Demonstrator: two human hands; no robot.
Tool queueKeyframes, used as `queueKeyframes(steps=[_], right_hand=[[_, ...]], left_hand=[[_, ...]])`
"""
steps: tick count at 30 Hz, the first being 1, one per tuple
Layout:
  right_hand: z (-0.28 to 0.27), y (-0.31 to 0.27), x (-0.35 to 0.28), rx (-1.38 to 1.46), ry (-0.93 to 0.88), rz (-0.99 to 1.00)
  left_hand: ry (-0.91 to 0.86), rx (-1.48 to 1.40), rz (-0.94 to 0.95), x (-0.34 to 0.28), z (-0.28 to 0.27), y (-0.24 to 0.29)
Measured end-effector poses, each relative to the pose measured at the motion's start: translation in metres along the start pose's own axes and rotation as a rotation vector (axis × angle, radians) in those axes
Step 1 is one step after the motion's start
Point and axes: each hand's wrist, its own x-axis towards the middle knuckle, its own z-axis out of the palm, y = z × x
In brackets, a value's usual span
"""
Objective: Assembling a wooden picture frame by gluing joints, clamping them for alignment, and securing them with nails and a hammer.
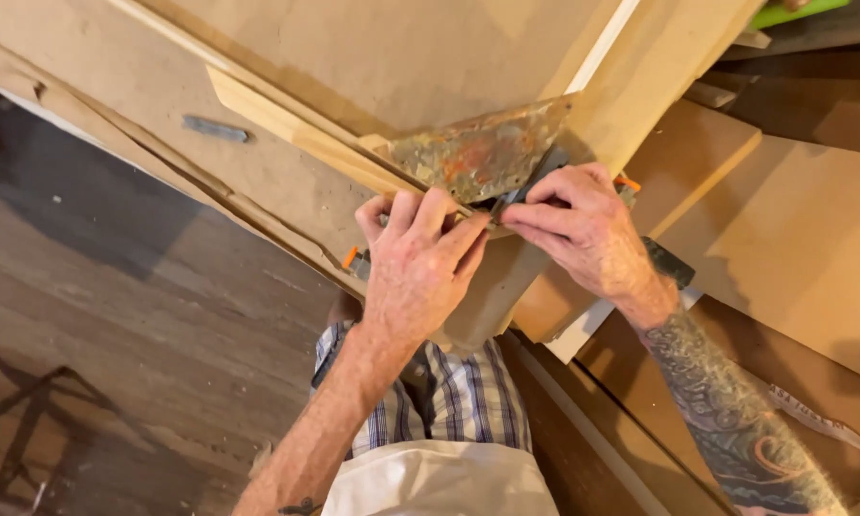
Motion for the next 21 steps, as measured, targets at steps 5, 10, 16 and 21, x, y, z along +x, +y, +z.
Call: queueKeyframes(steps=[5,10,16,21], right_hand=[[0.004,0.004,-0.001,0.06,0.024,-0.011],[0.003,0.003,0.002,0.041,0.019,-0.043],[-0.001,0.003,0.003,0.017,0.006,-0.103],[-0.005,-0.001,0.009,-0.009,0.012,-0.163]], left_hand=[[0.011,0.038,0.008,-0.009,0.013,0.001],[-0.012,0.043,-0.008,-0.011,0.014,0.003],[-0.043,0.064,-0.025,-0.008,0.005,0.006],[-0.066,0.071,-0.034,-0.006,0.002,0.007]])
